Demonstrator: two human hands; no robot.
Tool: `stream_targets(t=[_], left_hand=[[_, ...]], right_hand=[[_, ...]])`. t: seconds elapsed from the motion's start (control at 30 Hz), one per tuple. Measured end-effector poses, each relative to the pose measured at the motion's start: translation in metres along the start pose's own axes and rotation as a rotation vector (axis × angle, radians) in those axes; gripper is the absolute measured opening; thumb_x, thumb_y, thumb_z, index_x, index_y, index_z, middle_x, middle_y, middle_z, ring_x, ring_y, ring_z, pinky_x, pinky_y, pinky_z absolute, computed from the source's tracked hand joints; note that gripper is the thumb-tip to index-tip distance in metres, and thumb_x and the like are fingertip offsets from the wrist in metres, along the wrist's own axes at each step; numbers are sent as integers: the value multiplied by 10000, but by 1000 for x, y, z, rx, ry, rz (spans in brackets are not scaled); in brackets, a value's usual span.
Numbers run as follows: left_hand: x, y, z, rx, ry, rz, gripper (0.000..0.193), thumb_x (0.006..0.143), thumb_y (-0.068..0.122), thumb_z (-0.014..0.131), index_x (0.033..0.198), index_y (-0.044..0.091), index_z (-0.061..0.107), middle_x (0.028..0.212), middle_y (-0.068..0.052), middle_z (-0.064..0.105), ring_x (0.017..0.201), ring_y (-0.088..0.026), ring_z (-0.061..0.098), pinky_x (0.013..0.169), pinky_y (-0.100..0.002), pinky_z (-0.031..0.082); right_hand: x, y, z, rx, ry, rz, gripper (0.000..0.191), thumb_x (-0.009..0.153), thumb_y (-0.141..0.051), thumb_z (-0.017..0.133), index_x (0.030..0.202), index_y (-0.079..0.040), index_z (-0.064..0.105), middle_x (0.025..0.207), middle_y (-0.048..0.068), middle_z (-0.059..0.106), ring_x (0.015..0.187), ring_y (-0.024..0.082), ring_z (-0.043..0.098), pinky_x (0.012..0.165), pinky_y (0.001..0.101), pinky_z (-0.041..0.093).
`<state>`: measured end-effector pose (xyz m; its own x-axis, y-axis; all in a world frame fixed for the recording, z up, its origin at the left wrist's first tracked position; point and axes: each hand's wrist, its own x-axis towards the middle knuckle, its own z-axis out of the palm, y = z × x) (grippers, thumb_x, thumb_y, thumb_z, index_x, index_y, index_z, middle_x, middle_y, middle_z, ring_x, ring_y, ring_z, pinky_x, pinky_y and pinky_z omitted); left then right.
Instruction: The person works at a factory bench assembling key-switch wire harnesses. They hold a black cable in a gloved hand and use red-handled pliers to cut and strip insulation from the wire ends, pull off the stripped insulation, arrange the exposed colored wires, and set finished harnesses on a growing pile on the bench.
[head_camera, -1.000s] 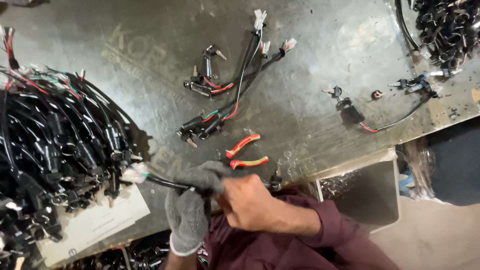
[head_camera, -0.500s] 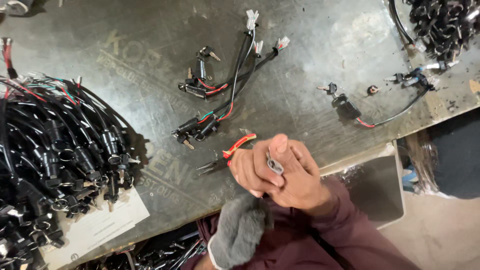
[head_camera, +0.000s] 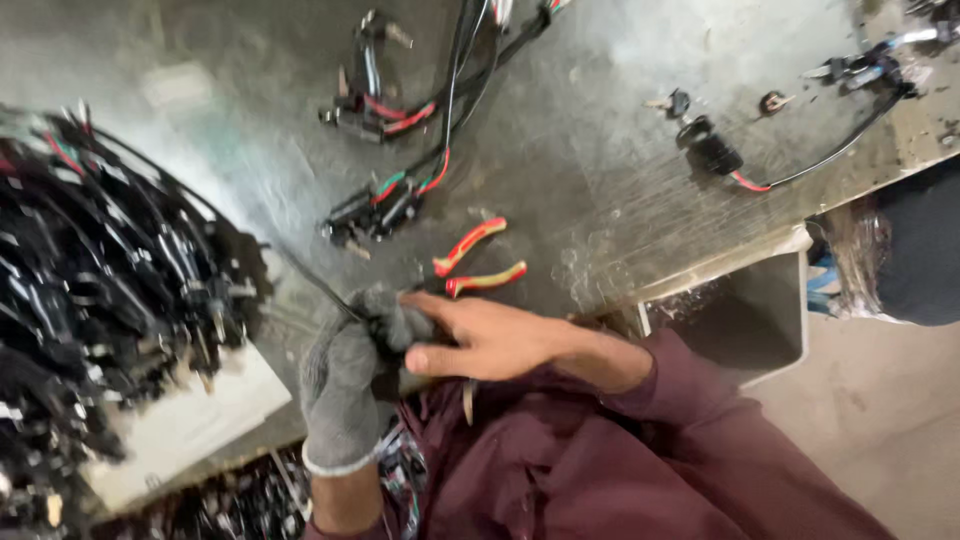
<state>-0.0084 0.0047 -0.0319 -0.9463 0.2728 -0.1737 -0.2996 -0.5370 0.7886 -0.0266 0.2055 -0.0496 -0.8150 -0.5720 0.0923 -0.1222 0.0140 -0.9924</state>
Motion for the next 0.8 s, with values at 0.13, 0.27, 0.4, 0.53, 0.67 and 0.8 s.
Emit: stream_targets(t=[0.13,0.27,0.4,0.53,0.67,0.8], left_hand=[[7,0,14,710,110,223,186,1059,119,628,1190,1,687,1176,-68,687,925,-133,600,790,-261,487],[9,-21,22,665,136,335,197,1003,11,688,1196,-9,650,1201,-77,696,1101,-167,647,999,-307,532],[3,-20,9,744,100,452,215,904,-14,738,1089,4,631,1228,-141,605,1073,-197,622,933,-338,525],[-1,-9,1,623,191,134,260,909,55,819,1131,52,685,1031,-75,709,896,-191,677,798,-333,561],[1,-7,-2,1055,48,390,352,875,146,870,1166,82,683,1058,-19,744,945,-189,726,893,-321,569],[7,-8,-3,1256,-33,405,307,857,145,848,1141,128,734,1044,-34,768,958,-214,729,841,-338,555]], right_hand=[[-28,40,22,-357,77,363,519,950,-385,720,1316,-30,621,1057,191,722,1002,307,735,869,377,556],[-23,33,14,-449,334,67,575,869,-193,792,1369,-21,565,1239,183,687,1170,338,688,975,371,545],[-19,16,6,-227,282,49,719,822,-92,801,1444,-4,451,1334,208,593,1256,343,600,1046,383,469],[-21,27,5,-151,229,32,534,1000,44,618,1491,-41,426,1378,117,639,1175,285,605,1090,367,456],[-23,35,8,-370,267,-140,619,848,131,620,1425,-52,488,1299,119,619,1142,322,594,1045,387,476],[-29,20,9,-463,303,-47,697,711,211,540,1364,-34,558,1216,164,614,973,294,611,826,337,493]])
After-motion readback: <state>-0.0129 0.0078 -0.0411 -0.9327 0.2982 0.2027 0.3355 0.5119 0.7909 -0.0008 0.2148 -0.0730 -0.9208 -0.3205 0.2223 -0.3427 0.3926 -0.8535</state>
